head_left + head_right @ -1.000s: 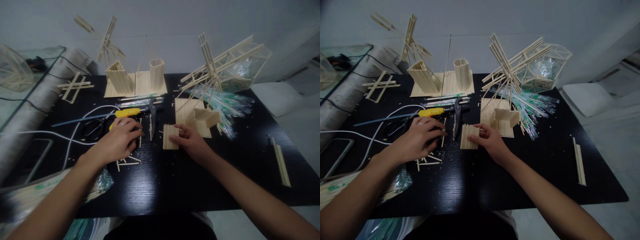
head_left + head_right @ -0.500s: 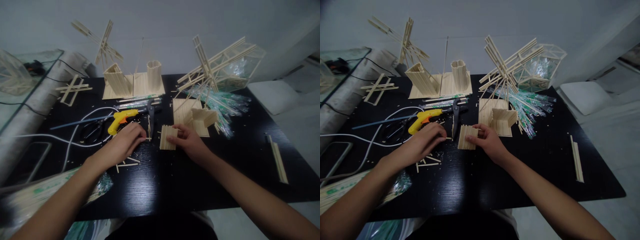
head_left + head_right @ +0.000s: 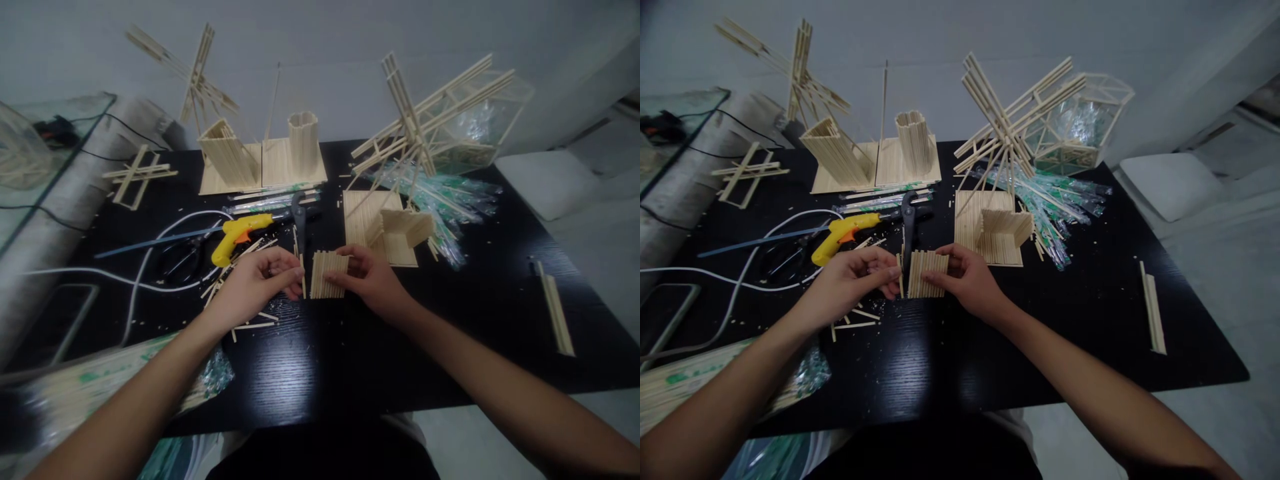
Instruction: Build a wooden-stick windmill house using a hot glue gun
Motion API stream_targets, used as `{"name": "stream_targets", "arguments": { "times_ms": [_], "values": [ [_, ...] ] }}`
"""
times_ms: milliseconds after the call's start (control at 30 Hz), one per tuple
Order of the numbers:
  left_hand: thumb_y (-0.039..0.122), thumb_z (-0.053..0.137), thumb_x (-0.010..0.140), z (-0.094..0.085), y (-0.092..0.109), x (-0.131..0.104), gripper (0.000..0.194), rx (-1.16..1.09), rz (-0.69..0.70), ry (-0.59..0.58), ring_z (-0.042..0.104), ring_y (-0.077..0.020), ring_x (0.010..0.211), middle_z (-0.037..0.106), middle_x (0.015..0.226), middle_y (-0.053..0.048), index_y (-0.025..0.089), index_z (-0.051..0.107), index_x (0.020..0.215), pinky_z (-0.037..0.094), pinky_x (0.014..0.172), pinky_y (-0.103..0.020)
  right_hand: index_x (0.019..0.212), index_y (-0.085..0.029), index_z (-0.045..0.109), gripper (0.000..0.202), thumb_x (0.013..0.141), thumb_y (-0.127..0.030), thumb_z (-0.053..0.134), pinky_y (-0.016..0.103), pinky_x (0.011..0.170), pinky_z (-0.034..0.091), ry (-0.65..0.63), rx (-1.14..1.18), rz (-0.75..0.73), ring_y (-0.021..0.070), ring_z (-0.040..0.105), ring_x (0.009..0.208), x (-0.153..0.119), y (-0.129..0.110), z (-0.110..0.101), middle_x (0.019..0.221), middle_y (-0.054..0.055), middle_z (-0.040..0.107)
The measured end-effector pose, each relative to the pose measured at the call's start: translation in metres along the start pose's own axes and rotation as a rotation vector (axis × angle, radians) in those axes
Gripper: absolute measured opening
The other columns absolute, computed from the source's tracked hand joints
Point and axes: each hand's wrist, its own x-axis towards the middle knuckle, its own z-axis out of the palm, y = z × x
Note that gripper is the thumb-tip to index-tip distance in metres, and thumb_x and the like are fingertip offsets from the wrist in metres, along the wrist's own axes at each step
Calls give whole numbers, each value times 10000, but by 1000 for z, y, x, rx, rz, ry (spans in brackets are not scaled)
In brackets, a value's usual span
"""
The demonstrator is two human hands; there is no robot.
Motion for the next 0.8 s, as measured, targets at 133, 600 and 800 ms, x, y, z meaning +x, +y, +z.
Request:
{"name": "stream_targets", "arguments": {
  "times_ms": [133,600,800],
  "values": [
    [333,806,849,3,2,0,238,-26,-9,6,735,-150,626,747,690,-29,127,701,904,632,613,-245,1002,-249,625,448,685,-345,927,344,802,639,-6,-14,6,181,769,794,0,-1,0,870,-11,788],
    [387,825,833,5,-1,2,280,-4,-2,-7,743,-167,633,746,695,-28,142,708,903,641,625,-275,1004,-247,646,467,673,-379,948,397,866,643,-13,-24,5,215,784,853,-1,-2,0,906,8,796],
    [415,832,825,7,0,2,308,13,-3,-2,744,-172,631,745,699,-30,145,710,909,648,632,-288,1005,-242,650,464,672,-363,950,376,857,638,-12,-23,-1,202,780,846,-1,-1,1,903,7,797]
  ]
}}
